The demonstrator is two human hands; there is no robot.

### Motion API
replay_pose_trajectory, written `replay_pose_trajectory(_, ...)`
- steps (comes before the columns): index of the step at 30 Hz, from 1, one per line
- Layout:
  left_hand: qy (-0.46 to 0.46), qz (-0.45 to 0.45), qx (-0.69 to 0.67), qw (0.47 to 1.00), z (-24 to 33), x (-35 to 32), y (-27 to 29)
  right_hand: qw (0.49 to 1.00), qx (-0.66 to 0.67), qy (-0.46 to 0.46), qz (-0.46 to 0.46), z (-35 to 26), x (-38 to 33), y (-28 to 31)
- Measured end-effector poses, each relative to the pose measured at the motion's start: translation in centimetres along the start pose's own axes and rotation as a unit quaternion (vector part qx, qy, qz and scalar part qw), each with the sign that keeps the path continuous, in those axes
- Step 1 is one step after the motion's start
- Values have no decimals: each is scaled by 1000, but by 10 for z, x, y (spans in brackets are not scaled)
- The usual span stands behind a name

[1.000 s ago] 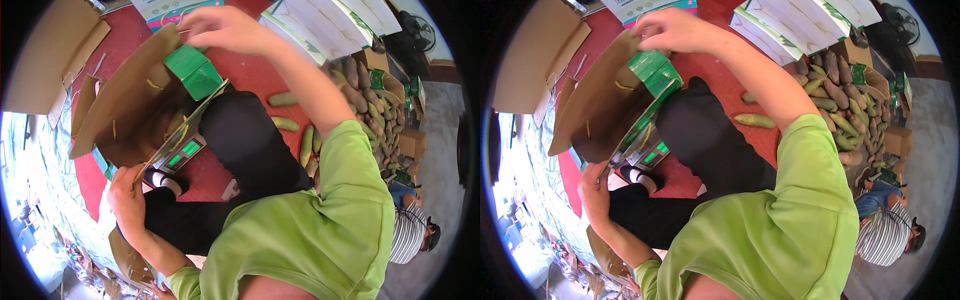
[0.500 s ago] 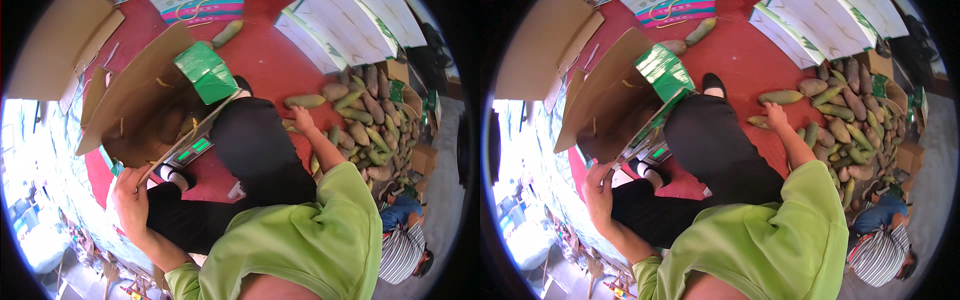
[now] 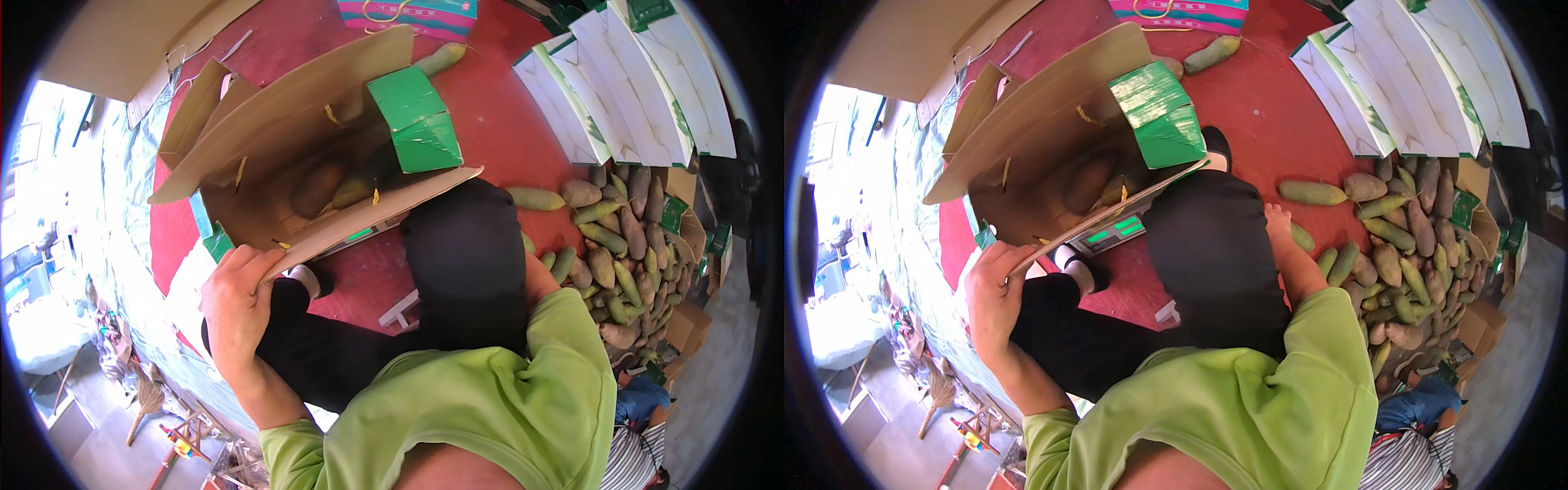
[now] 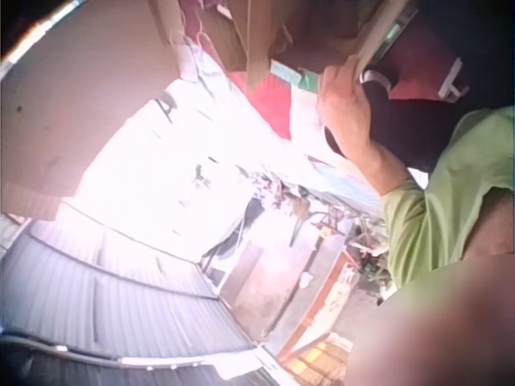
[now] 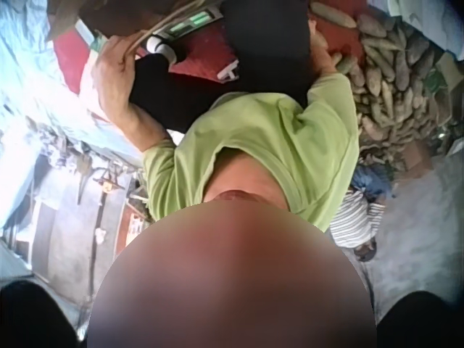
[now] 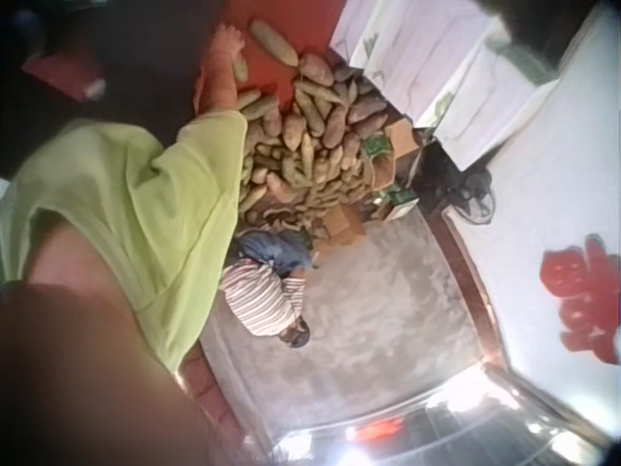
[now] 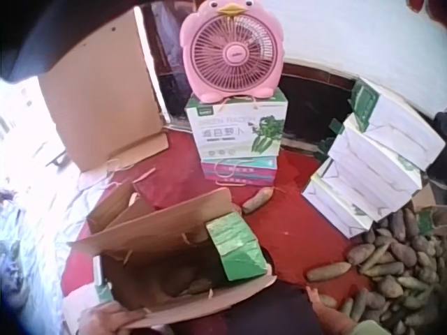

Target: Sort and weigh vegetables, placing them into cardboard boxes.

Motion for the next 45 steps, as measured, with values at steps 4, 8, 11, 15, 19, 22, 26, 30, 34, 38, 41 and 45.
replay_pose_trajectory(4, 3, 6, 1, 1000, -3, -3, 3, 999, 30, -19, 4, 2, -4, 23)
replay_pose_trajectory(8, -8, 10, -6, 1000, -6, -5, 2, 990, 74, -56, 107, 33, -24, 58)
replay_pose_trajectory(11, -15, 9, -5, 1000, -7, -8, 2, 976, 143, -78, 147, 58, -39, 90)
replay_pose_trajectory(15, -36, 15, -3, 999, -4, -8, 3, 896, 291, -54, 332, 105, -62, 139)
replay_pose_trajectory(19, -37, 18, -2, 999, -5, -10, 2, 782, 466, 13, 413, 99, -82, 227)
replay_pose_trajectory(22, -36, 20, -1, 999, -4, -12, 4, 735, 512, 75, 439, 73, -109, 316)
replay_pose_trajectory(26, -31, 18, 1, 999, -2, -12, 4, 654, 542, 158, 503, 23, -187, 441)
replay_pose_trajectory(30, -24, 20, -9, 999, -3, -16, 6, 570, 613, 274, 473, -31, -224, 514)
replay_pose_trajectory(34, -29, 14, -10, 999, -4, -15, 3, 581, 585, 399, 400, -107, -227, 546)
replay_pose_trajectory(38, -40, 16, -5, 999, 1, -12, 3, 678, 408, 475, 385, -187, -216, 546)
replay_pose_trajectory(41, -40, 14, -8, 999, -2, -12, 3, 699, 237, 517, 434, -245, -197, 526)
replay_pose_trajectory(45, -26, 1, -7, 1000, -2, -12, 1, 779, 110, 490, 374, -275, -185, 502)
Point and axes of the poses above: each hand's wrist, its own x-axis towards the middle knuckle, its own y-axis out of the back of the hand, z = x × y, the point moved 9 cm from there along x, towards the middle knuckle, and after that the axes turned 2 degrees about z, right-handed, at the moved point
